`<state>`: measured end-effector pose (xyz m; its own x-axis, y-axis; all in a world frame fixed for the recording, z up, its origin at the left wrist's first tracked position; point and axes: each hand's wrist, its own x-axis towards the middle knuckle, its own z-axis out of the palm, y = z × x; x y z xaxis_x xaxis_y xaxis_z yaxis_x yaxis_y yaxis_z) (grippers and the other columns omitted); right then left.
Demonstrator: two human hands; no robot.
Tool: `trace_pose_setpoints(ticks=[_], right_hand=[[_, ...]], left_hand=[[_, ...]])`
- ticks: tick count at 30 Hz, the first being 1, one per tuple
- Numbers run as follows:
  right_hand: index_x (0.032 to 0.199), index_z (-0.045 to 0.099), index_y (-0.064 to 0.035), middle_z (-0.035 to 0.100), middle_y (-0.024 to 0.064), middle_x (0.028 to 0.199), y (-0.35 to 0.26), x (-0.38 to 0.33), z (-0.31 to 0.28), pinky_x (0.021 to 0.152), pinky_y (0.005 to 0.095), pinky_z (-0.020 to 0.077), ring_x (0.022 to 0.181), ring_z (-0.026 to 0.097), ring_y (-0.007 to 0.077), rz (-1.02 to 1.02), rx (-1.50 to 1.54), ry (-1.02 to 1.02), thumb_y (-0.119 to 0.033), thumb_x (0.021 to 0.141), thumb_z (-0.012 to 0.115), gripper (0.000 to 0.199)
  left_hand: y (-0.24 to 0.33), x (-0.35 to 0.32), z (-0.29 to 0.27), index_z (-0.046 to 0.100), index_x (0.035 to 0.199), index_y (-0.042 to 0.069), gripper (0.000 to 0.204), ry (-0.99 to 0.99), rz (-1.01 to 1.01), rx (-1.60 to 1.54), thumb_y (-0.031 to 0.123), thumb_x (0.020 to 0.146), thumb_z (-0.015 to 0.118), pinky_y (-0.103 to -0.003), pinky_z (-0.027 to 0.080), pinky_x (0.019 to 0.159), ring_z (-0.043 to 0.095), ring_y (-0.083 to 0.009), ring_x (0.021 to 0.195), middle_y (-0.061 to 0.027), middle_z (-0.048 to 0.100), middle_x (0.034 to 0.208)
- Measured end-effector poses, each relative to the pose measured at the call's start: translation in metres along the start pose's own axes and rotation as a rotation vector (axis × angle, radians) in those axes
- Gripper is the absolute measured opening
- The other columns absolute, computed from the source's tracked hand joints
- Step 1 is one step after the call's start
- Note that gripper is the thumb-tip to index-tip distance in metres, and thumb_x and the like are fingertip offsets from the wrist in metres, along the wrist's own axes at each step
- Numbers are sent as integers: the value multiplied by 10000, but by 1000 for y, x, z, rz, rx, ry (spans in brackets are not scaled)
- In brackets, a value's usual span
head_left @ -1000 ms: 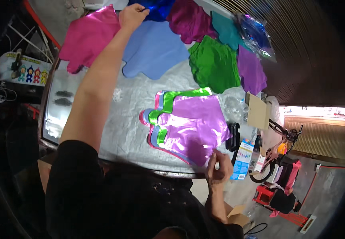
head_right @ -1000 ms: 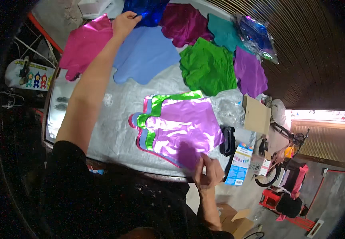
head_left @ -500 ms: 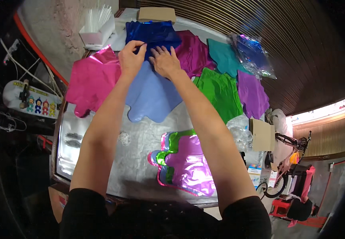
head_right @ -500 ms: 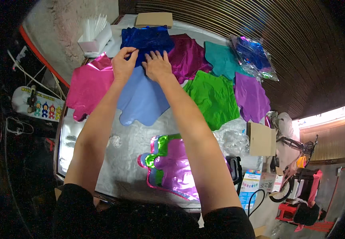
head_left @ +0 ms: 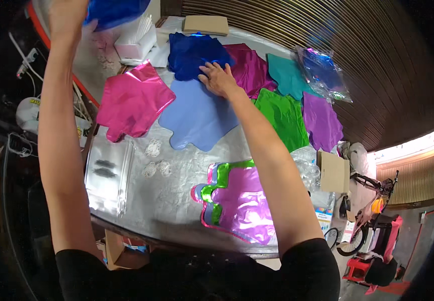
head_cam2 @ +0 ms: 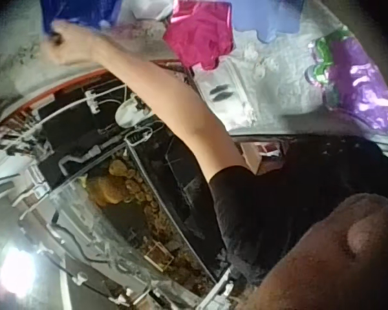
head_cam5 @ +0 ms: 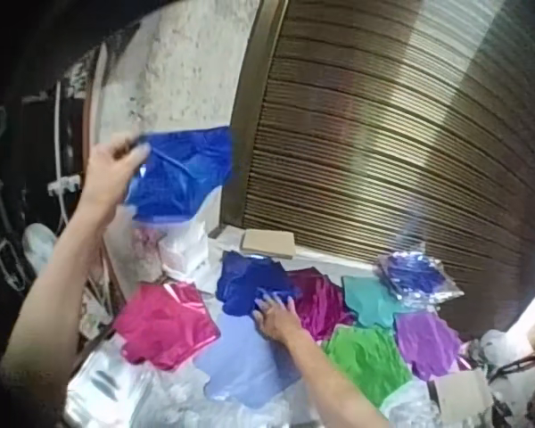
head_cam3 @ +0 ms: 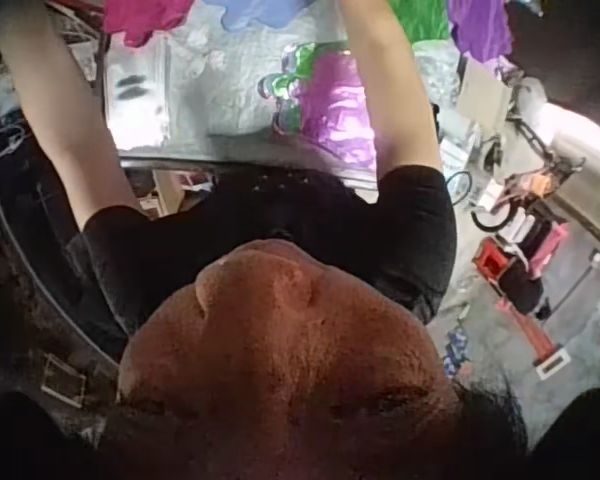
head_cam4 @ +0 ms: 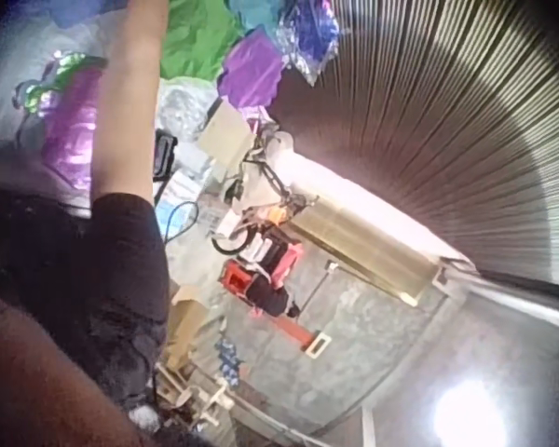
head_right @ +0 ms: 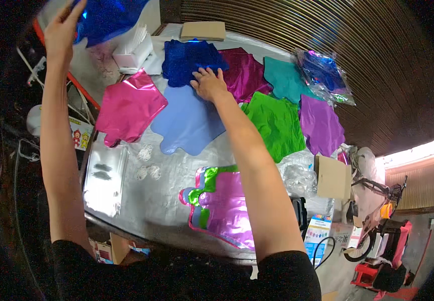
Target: Folding and sorting colorful plastic sheets at a workbench.
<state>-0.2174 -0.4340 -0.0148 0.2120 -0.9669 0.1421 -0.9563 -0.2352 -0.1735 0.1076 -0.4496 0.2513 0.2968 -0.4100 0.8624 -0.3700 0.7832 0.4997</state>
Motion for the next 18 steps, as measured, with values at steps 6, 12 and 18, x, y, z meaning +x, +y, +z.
trace_pose_setpoints(ticks=[6,12,18], right_hand=[[1488,448,-25,578,191,1434,-40,-80,-84,1103,489,431,1298,583,322,184,1307,-207,-599,1049,401,724],[1489,391,54,554,260,1424,-38,-255,-156,1056,506,495,1262,598,359,311,1841,-235,-774,965,347,981],[1488,362,107,542,275,1421,-16,-407,-180,993,533,540,1268,591,373,413,1833,-51,-877,879,348,1158]], left_hand=[[66,-89,-41,769,1065,38,289,-401,-408,62,290,923,771,-228,459,646,565,-55,724,27,673,814],[165,-193,-33,749,986,87,104,-753,129,-179,116,896,704,-299,492,792,653,-144,867,-7,710,924],[217,-309,-44,718,874,134,93,-933,610,-219,116,790,684,-377,443,993,635,-176,1070,3,672,980]])
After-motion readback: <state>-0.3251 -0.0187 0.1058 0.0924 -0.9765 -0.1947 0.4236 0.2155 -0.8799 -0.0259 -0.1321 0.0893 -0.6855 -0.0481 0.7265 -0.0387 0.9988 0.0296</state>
